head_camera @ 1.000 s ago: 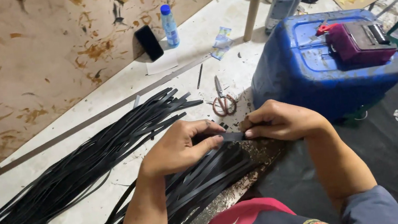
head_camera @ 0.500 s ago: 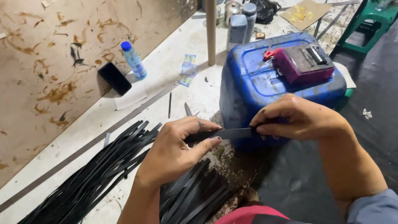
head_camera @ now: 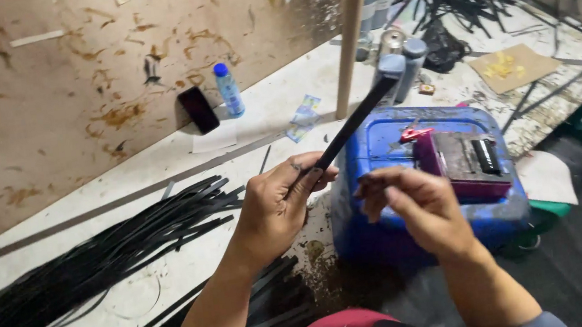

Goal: The person picks up black rubber strips from a table, presses them into a small device on a blue container, and then hangs the strips on a wall using colorful clothespins. The process is repeated for multiple strips.

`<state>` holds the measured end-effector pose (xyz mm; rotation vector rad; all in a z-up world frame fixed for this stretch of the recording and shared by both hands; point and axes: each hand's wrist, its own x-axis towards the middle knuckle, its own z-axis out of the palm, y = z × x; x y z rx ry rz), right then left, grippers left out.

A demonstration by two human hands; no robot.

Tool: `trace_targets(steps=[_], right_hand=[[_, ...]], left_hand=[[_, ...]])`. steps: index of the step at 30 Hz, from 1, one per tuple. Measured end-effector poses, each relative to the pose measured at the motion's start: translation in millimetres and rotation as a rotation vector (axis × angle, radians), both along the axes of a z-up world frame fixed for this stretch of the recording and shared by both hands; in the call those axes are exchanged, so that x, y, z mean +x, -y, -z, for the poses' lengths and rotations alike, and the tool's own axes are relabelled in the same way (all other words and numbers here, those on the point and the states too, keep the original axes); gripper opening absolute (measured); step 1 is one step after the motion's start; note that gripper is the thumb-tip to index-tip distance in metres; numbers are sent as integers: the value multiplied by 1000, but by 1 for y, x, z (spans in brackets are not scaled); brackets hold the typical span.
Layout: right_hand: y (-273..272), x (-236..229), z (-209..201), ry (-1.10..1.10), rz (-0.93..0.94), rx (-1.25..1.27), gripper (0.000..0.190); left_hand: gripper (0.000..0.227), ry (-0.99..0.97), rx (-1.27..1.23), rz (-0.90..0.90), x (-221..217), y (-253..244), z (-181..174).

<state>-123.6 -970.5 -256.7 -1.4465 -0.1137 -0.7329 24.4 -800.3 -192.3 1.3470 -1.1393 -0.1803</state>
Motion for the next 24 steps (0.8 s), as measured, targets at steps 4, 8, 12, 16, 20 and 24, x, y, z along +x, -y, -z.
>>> trace_targets(steps=[4, 8, 12, 16, 20, 24], right_hand=[[-48, 42, 39, -171, -145, -100, 47], [-84, 64, 46, -105, -291, -95, 10], [-90, 65, 32, -295, -236, -300, 16], [-114, 71, -6, -170, -276, -487, 18], [-102, 62, -27, -258, -353, -562, 17], [-90, 55, -26, -293, -308, -644, 16]], left_hand=[[22, -113, -86, -141, -8, -11, 15], [33, -162, -290, -318, -2, -44, 26], [72, 635, -45, -1083, 5, -99, 48], [44, 953, 284, -625, 2, -127, 45], [9, 444, 259, -291, 16, -180, 54], [12, 211, 452, -247, 22, -217, 35]])
